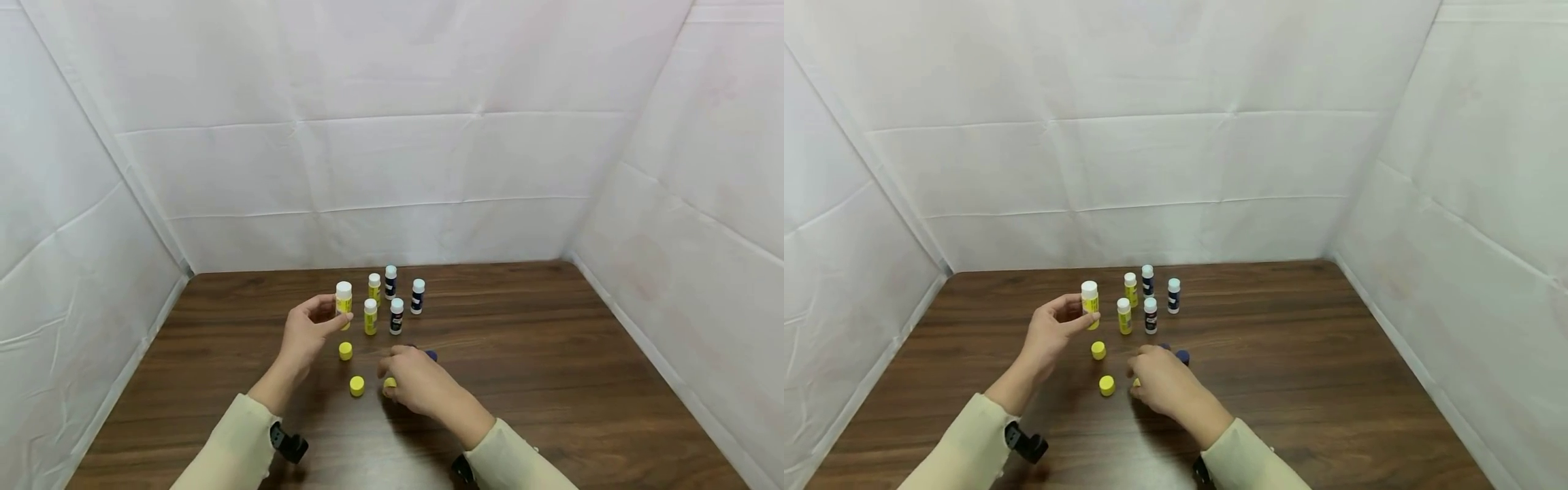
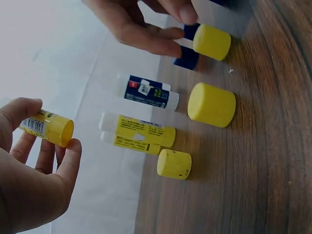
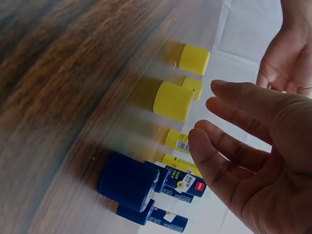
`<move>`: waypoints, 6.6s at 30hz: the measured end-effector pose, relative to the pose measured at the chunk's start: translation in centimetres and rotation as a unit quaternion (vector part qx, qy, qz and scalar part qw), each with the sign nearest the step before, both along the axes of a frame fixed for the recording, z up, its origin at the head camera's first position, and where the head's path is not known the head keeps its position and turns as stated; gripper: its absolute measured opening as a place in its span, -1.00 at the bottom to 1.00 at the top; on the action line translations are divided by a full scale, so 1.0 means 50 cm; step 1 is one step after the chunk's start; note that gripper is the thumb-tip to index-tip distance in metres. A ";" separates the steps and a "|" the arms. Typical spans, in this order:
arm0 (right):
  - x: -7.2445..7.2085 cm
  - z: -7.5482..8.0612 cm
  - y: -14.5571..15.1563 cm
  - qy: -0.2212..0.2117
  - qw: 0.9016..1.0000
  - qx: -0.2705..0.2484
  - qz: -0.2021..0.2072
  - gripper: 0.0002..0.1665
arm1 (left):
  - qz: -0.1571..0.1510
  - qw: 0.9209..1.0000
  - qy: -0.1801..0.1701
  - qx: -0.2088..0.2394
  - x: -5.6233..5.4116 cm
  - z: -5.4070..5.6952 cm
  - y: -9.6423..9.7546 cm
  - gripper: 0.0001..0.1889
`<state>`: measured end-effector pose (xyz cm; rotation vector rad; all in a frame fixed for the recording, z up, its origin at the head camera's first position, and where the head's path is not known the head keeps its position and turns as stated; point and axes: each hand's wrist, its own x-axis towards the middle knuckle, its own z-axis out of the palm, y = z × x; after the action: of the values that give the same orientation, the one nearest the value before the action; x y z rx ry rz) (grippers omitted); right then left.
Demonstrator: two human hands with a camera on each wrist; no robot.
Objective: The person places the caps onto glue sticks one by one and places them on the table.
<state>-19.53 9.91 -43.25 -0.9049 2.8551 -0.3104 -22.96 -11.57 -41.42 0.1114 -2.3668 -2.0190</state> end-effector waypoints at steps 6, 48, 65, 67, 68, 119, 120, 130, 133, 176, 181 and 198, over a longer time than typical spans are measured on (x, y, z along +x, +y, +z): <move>-0.005 -0.004 -0.004 -0.021 1.000 0.008 -0.004 -0.80 | 0.005 1.000 -0.002 0.007 0.024 0.006 -0.007 -0.56; -0.020 -0.018 0.012 0.016 0.999 -0.004 0.037 -0.88 | 0.022 0.999 0.019 0.022 0.087 -0.004 -0.021 -0.62; -0.026 -0.006 0.033 0.041 0.994 -0.095 0.025 -0.75 | 0.040 0.989 0.105 -0.093 0.093 -0.006 -0.017 -0.67; -0.026 -0.001 0.040 0.030 0.993 -0.114 0.010 -0.74 | 0.042 0.988 0.109 -0.103 0.093 -0.006 -0.013 -0.67; -0.025 0.002 0.043 0.027 0.992 -0.126 -0.001 -0.74 | 0.043 0.987 0.110 -0.107 0.093 -0.007 -0.010 -0.67; 0.001 0.043 0.103 -0.107 0.842 -0.487 -0.204 -0.72 | -0.067 0.827 0.355 -0.431 0.092 0.000 0.042 -0.61; 0.002 0.042 0.102 -0.107 0.843 -0.487 -0.202 -0.72 | -0.068 0.826 0.357 -0.432 0.092 0.000 0.044 -0.61; 0.008 0.040 0.094 -0.113 0.842 -0.488 -0.199 -0.71 | -0.070 0.829 0.359 -0.424 0.095 0.001 0.050 -0.59; 0.009 0.040 0.094 -0.120 0.840 -0.494 -0.192 -0.70 | -0.071 0.832 0.358 -0.418 0.095 0.001 0.051 -0.59; 0.013 0.042 0.087 -0.126 0.829 -0.517 -0.173 -0.73 | -0.064 0.816 0.406 -0.407 0.092 0.012 0.062 -0.64; 0.014 0.043 0.088 -0.126 0.828 -0.518 -0.173 -0.74 | -0.065 0.811 0.412 -0.410 0.092 0.013 0.063 -0.65; 0.016 0.042 0.089 -0.128 0.828 -0.518 -0.174 -0.74 | -0.063 0.812 0.421 -0.400 0.091 0.014 0.068 -0.64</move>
<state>-18.70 14.35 -41.17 -0.3255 2.4272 -1.9610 -18.41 -8.19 -40.73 -0.7865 -2.3108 -0.6315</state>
